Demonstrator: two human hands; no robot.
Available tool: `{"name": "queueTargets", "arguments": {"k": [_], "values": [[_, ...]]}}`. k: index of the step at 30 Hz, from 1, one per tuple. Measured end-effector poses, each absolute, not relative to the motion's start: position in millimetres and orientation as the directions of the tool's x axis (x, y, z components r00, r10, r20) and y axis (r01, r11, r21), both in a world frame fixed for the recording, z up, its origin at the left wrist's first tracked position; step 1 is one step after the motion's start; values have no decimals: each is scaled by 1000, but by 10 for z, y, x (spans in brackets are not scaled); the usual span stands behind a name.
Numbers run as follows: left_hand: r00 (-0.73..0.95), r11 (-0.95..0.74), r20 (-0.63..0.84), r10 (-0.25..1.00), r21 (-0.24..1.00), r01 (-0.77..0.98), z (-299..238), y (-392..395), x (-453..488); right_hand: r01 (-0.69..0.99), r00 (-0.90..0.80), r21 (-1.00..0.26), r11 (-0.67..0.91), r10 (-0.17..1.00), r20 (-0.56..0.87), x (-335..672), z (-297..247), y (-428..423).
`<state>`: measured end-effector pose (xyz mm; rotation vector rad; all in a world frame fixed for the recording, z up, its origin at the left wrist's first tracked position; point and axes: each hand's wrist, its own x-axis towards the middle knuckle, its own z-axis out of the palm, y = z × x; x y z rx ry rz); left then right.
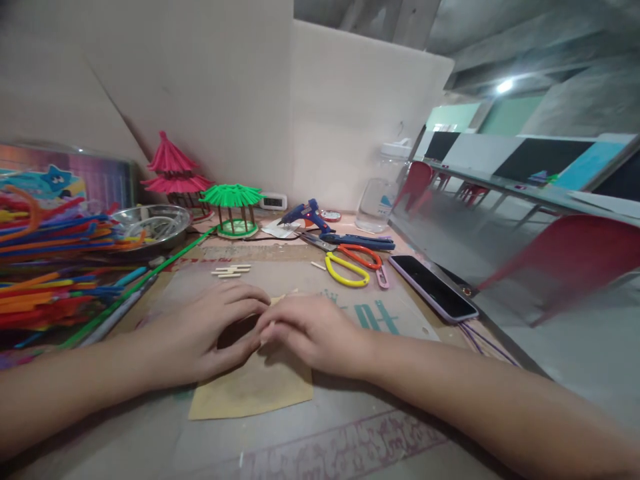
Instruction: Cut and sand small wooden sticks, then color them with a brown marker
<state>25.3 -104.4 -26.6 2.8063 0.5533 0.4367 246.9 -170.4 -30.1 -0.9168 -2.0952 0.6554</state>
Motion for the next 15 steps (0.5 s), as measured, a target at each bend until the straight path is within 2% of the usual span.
{"name": "queueTargets", "arguments": {"k": [2, 5, 15], "values": [[885, -897, 218, 412, 270, 351, -248, -1048, 259, 324, -285, -868, 375, 914, 289, 2493, -311, -1624], [883, -895, 203, 423, 244, 373, -230, -1051, 275, 200, -159, -967, 160, 979, 130, 2540, -317, -1509], [891, -910, 218, 398, 216, 353, -249, -1042, 298, 323, -137, -935, 148, 985, 108, 2589, -297, -1504]]}}
